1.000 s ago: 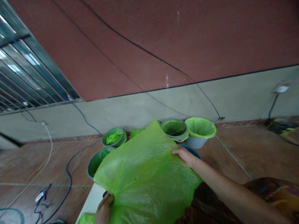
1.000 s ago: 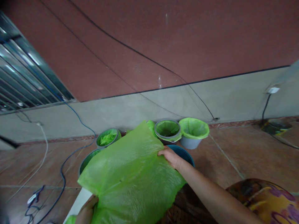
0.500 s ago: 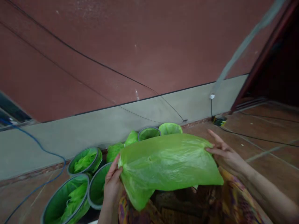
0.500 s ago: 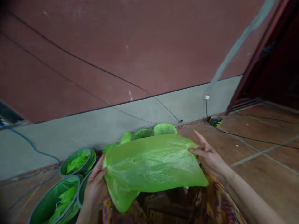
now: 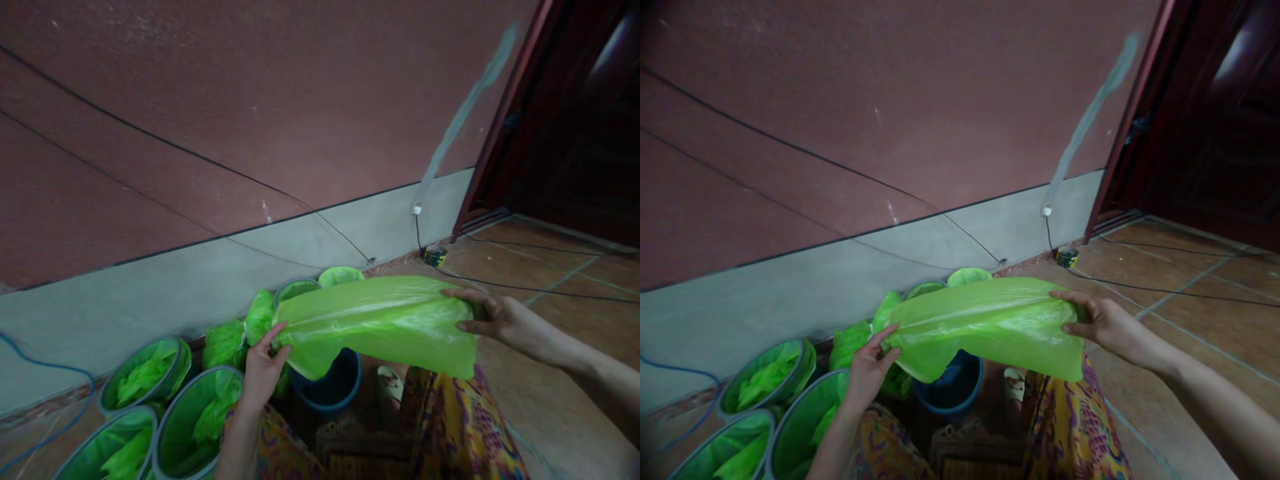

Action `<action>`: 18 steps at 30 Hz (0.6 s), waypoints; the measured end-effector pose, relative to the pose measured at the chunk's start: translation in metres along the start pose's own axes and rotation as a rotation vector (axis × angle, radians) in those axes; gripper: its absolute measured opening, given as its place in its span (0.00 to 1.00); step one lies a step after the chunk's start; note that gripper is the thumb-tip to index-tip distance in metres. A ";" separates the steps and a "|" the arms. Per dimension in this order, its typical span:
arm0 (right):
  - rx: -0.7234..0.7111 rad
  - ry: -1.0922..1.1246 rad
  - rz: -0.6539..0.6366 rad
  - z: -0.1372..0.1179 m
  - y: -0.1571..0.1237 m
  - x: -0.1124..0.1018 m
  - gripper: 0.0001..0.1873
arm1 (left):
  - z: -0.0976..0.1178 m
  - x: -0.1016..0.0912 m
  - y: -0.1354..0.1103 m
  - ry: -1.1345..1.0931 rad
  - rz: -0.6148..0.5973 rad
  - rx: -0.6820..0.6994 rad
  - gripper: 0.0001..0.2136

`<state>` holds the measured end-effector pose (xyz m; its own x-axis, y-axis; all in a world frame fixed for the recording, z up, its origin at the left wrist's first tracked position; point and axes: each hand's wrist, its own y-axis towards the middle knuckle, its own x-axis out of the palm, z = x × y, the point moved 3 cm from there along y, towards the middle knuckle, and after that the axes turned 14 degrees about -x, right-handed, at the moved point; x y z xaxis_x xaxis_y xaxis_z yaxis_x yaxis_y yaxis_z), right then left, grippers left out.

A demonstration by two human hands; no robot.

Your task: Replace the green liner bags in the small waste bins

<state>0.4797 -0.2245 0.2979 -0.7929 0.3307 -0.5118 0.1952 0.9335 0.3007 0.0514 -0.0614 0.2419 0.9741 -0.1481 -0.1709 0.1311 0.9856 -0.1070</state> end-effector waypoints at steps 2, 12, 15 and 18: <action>-0.063 -0.246 -0.055 0.008 0.000 0.003 0.32 | 0.003 0.001 0.004 0.173 0.090 0.119 0.22; -0.192 -0.733 0.005 0.015 0.000 0.006 0.13 | 0.001 0.002 0.006 0.594 0.252 0.457 0.10; -0.213 -0.458 0.119 0.008 -0.004 0.002 0.12 | -0.008 -0.008 0.008 0.322 0.263 0.376 0.05; -0.181 -0.098 0.222 0.006 -0.005 0.005 0.12 | -0.021 -0.011 0.012 -0.091 0.165 0.264 0.05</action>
<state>0.4782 -0.2269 0.2885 -0.6807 0.5442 -0.4903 0.2448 0.7999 0.5480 0.0380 -0.0500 0.2217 0.9971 0.0116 -0.0749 0.0017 0.9846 0.1749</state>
